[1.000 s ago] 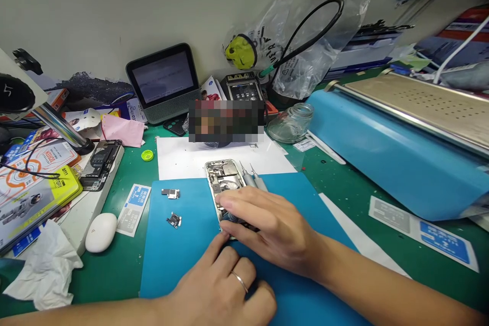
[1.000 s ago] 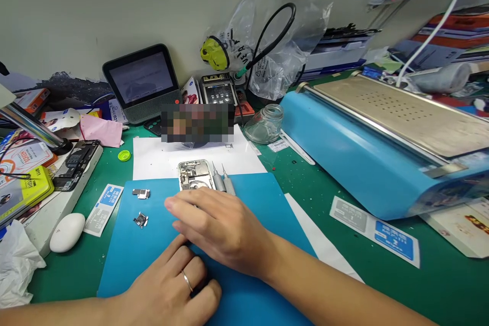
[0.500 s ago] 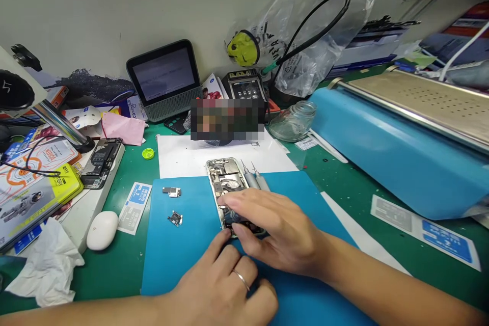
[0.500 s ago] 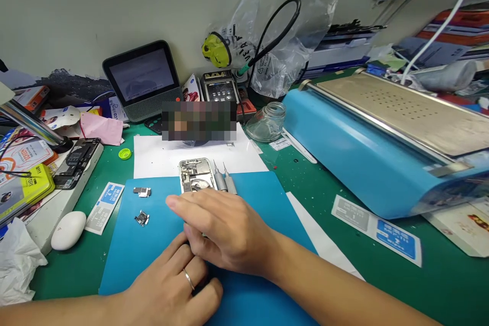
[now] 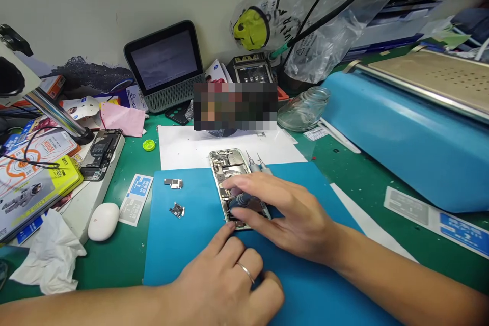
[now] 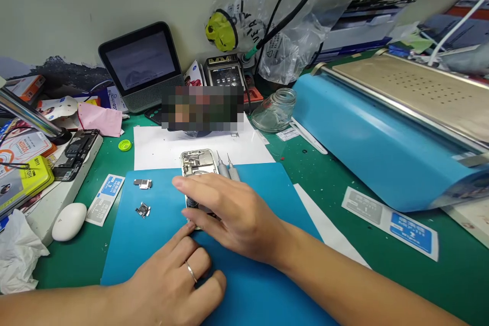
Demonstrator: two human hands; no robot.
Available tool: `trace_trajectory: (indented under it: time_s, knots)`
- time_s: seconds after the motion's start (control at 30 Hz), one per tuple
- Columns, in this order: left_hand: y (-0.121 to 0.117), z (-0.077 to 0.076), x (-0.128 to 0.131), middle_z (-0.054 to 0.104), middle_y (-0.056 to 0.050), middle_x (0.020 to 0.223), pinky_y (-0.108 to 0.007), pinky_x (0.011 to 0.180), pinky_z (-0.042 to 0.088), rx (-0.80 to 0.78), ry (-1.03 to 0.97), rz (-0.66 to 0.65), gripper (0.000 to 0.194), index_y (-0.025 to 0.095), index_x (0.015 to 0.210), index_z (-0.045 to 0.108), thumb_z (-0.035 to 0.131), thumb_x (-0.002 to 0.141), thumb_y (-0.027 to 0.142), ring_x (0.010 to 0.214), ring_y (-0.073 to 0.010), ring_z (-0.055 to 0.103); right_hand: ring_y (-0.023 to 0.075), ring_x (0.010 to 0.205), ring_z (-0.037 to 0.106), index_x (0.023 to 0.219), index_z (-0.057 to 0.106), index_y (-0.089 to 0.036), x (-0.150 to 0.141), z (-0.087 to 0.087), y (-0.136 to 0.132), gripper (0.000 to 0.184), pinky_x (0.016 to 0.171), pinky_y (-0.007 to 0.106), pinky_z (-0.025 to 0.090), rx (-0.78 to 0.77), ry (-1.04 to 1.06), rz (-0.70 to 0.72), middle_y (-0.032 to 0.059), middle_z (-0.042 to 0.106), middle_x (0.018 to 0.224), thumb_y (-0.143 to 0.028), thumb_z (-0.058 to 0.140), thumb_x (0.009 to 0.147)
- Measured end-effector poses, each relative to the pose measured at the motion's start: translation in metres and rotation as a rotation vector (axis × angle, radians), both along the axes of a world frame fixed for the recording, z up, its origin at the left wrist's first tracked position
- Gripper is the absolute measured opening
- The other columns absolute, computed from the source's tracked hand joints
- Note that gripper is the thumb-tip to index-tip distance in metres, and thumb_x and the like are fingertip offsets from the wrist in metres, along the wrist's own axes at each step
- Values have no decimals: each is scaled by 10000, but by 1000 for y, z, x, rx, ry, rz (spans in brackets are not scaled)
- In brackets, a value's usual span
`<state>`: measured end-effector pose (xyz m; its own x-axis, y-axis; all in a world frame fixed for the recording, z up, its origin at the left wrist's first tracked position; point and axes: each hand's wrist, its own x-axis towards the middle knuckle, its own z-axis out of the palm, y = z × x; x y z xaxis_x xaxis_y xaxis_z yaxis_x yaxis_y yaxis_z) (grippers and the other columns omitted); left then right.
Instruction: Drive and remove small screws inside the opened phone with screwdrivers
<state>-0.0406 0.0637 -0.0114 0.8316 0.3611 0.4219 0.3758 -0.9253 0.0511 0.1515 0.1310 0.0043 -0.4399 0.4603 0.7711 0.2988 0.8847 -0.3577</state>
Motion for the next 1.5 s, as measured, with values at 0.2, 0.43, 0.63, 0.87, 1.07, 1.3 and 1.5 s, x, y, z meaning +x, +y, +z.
trace_trajectory:
  time_s: [0.2, 0.43, 0.63, 0.87, 1.07, 1.3, 1.5]
  knots:
    - [1, 2, 0, 583, -19, 806, -502, 1104, 416, 6, -27, 8, 544, 173, 1014, 639, 701, 886, 699, 748, -238, 514, 199, 1045, 783, 1548, 433, -212, -1, 4, -4, 644, 886, 285, 671, -84, 8, -42, 95, 774, 1185, -61, 591, 942]
    - [-1, 6, 0, 587, -24, 849, -505, 1086, 431, -23, 15, 8, 529, 167, 1058, 621, 684, 910, 670, 769, -238, 526, 165, 848, 777, 1556, 421, -275, -1, 0, -8, 658, 701, 241, 669, -157, 107, -98, 55, 780, 1042, -72, 629, 966]
    - [-2, 8, 0, 583, -25, 829, -518, 1088, 426, 13, -13, 51, 512, 175, 1056, 627, 655, 926, 670, 753, -241, 501, 178, 924, 784, 1549, 410, -300, -4, -2, -10, 632, 746, 264, 695, -224, 113, -52, 65, 768, 1099, -106, 628, 989]
    - [-5, 3, -2, 565, -35, 833, -637, 1075, 424, 3, -1, 108, 555, 176, 1063, 626, 556, 978, 720, 754, -246, 502, 158, 937, 795, 1528, 431, -317, -5, -2, -8, 578, 781, 233, 688, -301, 90, -19, 41, 775, 1111, -147, 620, 1009]
    - [-4, -5, -1, 545, -27, 818, -600, 1061, 461, 29, -11, 118, 228, 193, 1069, 604, 559, 1027, 413, 725, -239, 477, 151, 904, 805, 1531, 427, -322, -5, -4, -8, 584, 802, 247, 687, -357, 83, -53, 41, 783, 1119, -146, 624, 1010]
    - [-2, -8, -1, 531, -27, 840, -603, 1066, 456, 31, -11, 113, 185, 192, 1075, 601, 564, 1016, 363, 731, -235, 473, 153, 877, 803, 1509, 444, -298, -5, -1, -7, 549, 795, 250, 690, -306, 61, -99, 55, 784, 1118, -155, 629, 1012]
    - [-4, -7, -1, 515, -23, 852, -617, 1083, 439, -2, -6, 122, 223, 191, 1085, 602, 547, 1027, 398, 726, -228, 463, 145, 857, 792, 1490, 469, -290, -3, 3, -8, 528, 760, 220, 687, -279, 85, -122, 44, 779, 1088, -152, 633, 1008]
